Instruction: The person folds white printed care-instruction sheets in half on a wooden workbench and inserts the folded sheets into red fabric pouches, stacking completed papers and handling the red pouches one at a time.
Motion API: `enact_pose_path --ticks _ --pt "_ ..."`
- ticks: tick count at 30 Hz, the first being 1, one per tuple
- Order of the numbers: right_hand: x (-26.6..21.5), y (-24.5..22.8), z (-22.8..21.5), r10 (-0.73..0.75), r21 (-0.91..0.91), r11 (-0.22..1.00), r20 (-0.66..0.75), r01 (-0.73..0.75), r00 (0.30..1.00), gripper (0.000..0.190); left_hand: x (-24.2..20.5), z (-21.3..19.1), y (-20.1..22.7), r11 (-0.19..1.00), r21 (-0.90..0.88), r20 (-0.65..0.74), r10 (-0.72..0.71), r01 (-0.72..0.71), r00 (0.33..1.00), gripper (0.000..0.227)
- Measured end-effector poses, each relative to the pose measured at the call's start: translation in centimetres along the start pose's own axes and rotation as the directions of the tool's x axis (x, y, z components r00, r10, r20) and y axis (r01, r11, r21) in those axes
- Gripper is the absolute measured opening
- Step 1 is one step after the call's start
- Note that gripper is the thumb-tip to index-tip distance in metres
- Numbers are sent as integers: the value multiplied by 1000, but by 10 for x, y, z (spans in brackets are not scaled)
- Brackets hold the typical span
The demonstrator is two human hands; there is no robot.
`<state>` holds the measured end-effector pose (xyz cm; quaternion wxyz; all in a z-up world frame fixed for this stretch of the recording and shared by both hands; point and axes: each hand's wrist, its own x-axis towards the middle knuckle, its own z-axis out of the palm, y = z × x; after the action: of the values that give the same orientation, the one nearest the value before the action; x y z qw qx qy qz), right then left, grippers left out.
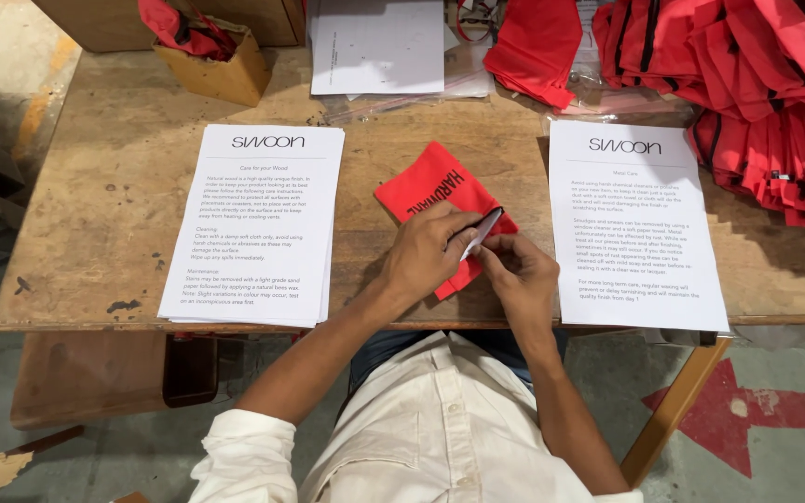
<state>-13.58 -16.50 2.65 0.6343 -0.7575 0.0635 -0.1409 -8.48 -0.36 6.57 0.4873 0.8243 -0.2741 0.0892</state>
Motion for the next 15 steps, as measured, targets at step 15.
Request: enact_pose_path --ticks 15 --pt "-13 -16 12 -298 -340 899 -19 274 954 15 -7 -5 -7 999 46 -141 -10 17 990 21"
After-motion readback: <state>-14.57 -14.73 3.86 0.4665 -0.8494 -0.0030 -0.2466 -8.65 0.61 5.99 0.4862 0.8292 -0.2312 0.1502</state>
